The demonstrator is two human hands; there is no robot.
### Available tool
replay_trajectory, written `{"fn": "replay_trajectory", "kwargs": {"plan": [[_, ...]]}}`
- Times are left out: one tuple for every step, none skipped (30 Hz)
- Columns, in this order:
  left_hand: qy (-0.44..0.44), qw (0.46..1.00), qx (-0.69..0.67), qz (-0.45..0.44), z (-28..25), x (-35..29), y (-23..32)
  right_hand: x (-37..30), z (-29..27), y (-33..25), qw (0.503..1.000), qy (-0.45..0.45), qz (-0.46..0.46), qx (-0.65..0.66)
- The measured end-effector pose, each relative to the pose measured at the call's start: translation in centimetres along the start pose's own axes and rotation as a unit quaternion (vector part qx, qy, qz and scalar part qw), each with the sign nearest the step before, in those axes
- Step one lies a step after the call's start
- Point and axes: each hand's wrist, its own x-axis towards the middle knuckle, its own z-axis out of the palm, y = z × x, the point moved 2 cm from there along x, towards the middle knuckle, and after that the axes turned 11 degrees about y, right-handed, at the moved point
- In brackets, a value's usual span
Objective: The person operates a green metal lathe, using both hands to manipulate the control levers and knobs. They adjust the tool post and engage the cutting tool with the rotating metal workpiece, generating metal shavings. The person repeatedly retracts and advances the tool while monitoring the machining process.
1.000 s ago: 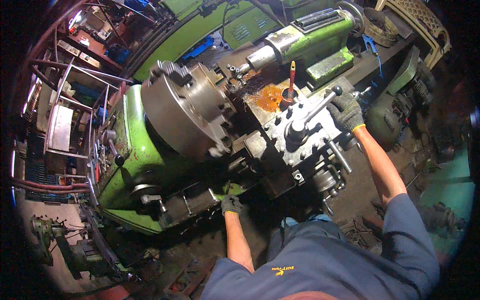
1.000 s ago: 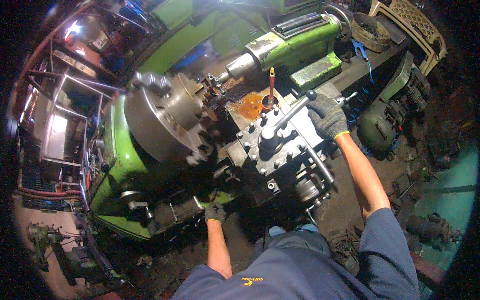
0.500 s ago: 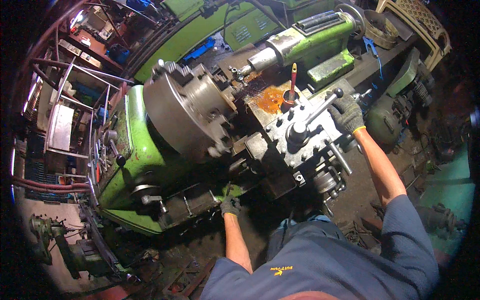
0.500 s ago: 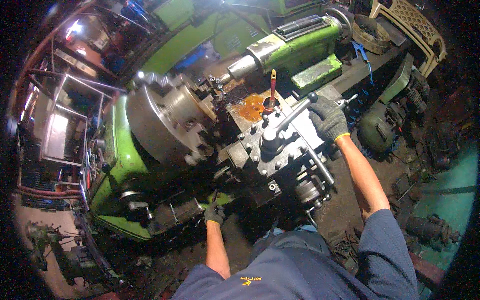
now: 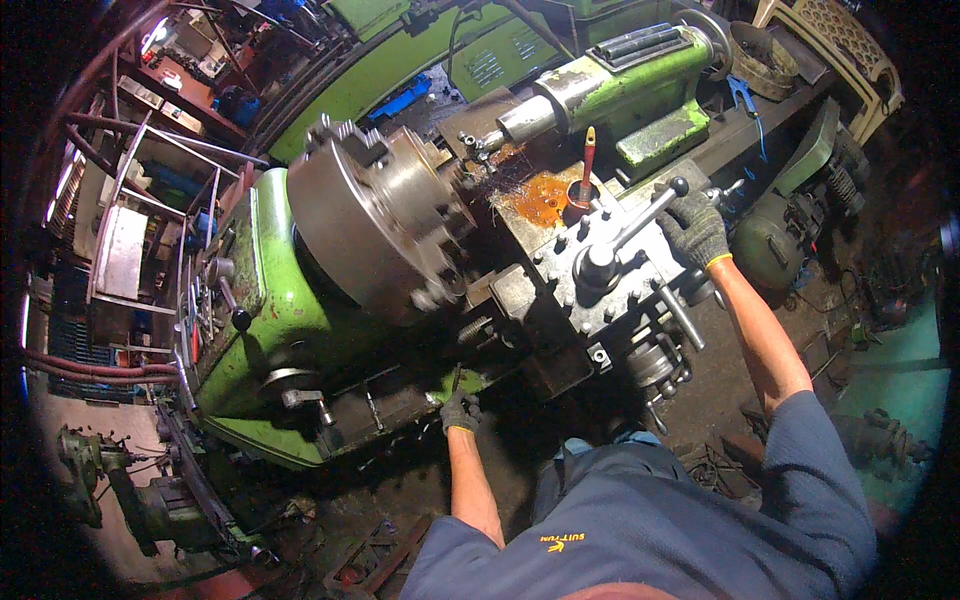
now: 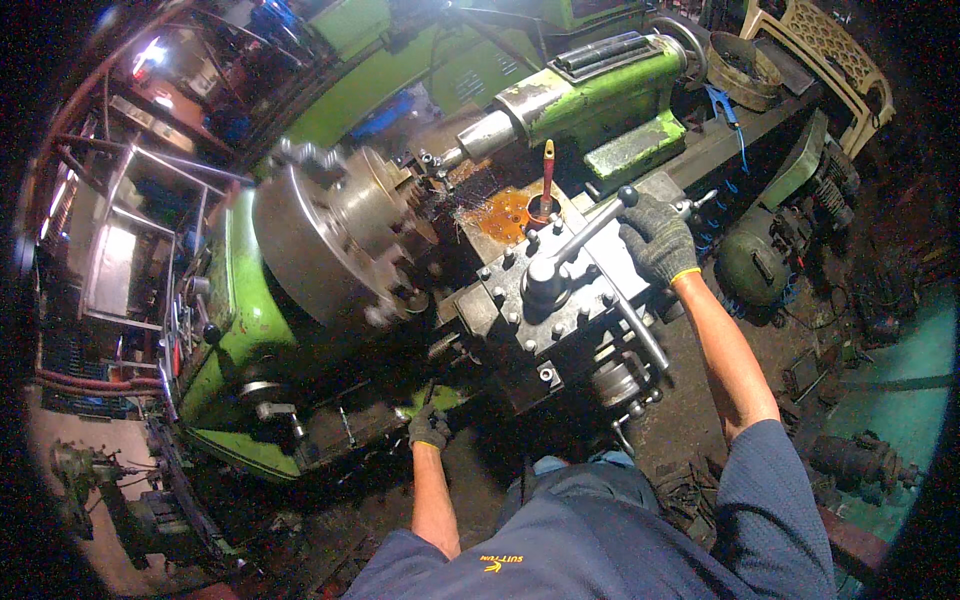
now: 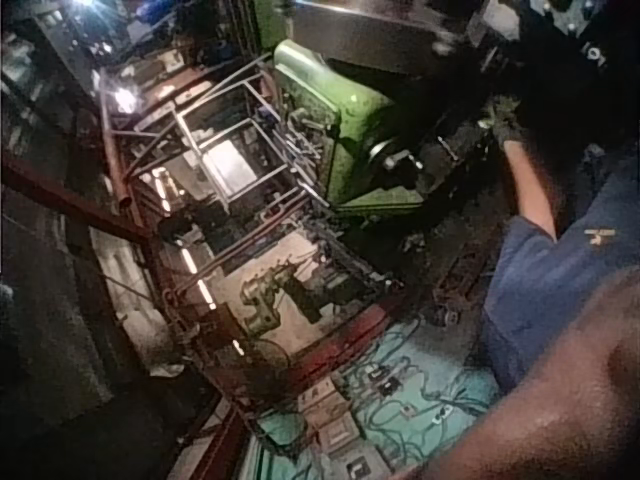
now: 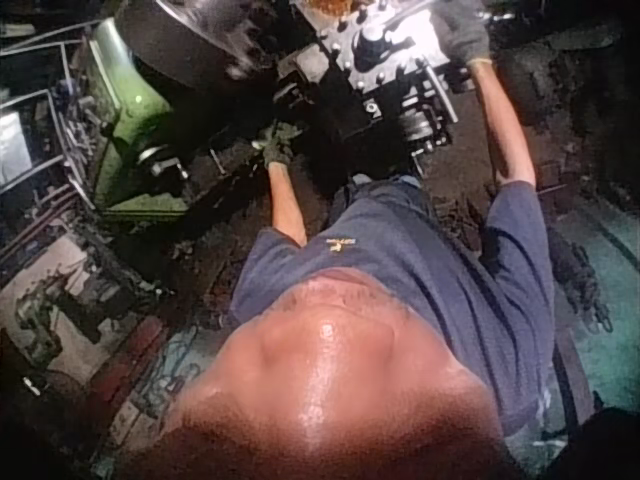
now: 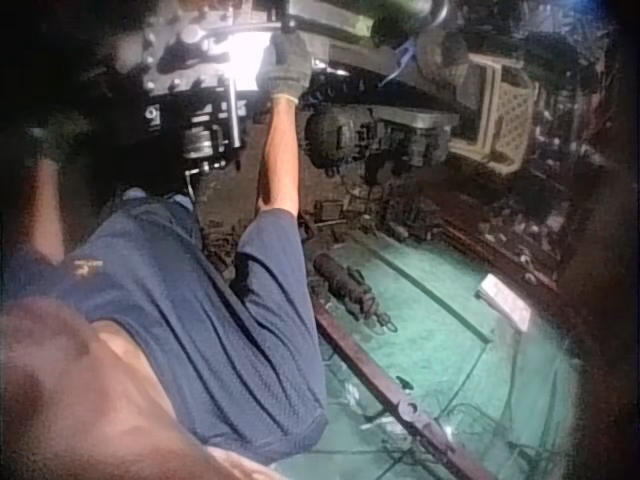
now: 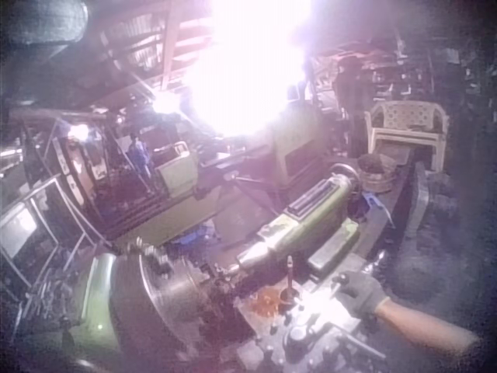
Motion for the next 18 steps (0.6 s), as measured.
{"fn": "replay_trajectory", "kwargs": {"plan": [[0.0,1.0,-0.01,-0.003,-0.1,0.2,0.0,0.0,0.1,0.1,1.0,-0.002,0.003,0.001],[0.001,1.0,-0.02,-0.006,-0.2,0.3,0.0,0.0,0.1,0.1,1.0,-0.003,0.006,0.003],[0.001,1.0,-0.016,-0.003,-0.2,0.3,0.0,-0.1,0.2,0.2,1.0,-0.005,0.009,0.003],[0.002,1.0,-0.012,-0.001,-0.2,0.2,0.0,-0.2,0.2,0.4,1.0,-0.006,0.01,-0.002],[0.003,1.0,-0.008,0.002,-0.1,0.2,-0.1,-0.3,0.3,0.5,1.0,-0.007,0.011,-0.008],[0.0,1.0,-0.006,0.009,-0.2,0.2,0.0,-0.3,0.4,0.5,1.0,-0.008,0.013,-0.012],[-0.002,1.0,-0.004,0.016,-0.3,0.2,0.0,-0.4,0.5,0.6,1.0,-0.01,0.016,-0.011],[-0.004,1.0,-0.002,0.022,-0.4,0.2,0.0,-0.4,0.6,0.6,1.0,-0.013,0.02,-0.01],[0.0,1.0,-0.003,0.023,-0.2,-0.2,0.0,-0.4,0.5,0.7,1.0,-0.012,0.018,-0.012],[0.004,1.0,-0.005,0.024,0.1,-0.6,0.0,-0.5,0.5,0.7,1.0,-0.012,0.017,-0.013],[0.008,1.0,-0.006,0.025,0.4,-1.0,0.0,-0.5,0.4,0.8,1.0,-0.009,0.011,-0.014],[0.016,1.0,-0.013,0.017,0.5,-1.1,0.2,-0.3,0.4,0.5,1.0,-0.006,0.004,-0.012],[0.024,0.999,-0.02,0.009,0.6,-1.1,0.3,-0.2,0.2,0.3,1.0,-0.009,0.01,-0.01],[0.032,0.999,-0.027,0.001,0.6,-1.2,0.4,-0.1,0.1,0.0,1.0,-0.012,0.015,-0.009],[0.032,0.999,-0.026,0.006,0.3,-0.9,0.3,0.0,-0.1,-0.3,1.0,-0.014,0.021,-0.007],[0.033,0.999,-0.024,0.011,0.1,-0.5,0.2,0.0,-0.1,-0.4,1.0,-0.008,0.015,-0.004],[0.033,0.999,-0.023,0.015,-0.2,-0.2,0.1,0.0,-0.1,-0.5,1.0,-0.002,0.009,-0.001],[0.03,0.999,-0.014,0.016,0.0,-0.5,0.1,0.0,-0.1,-0.4,1.0,0.005,0.004,-0.002]]}}
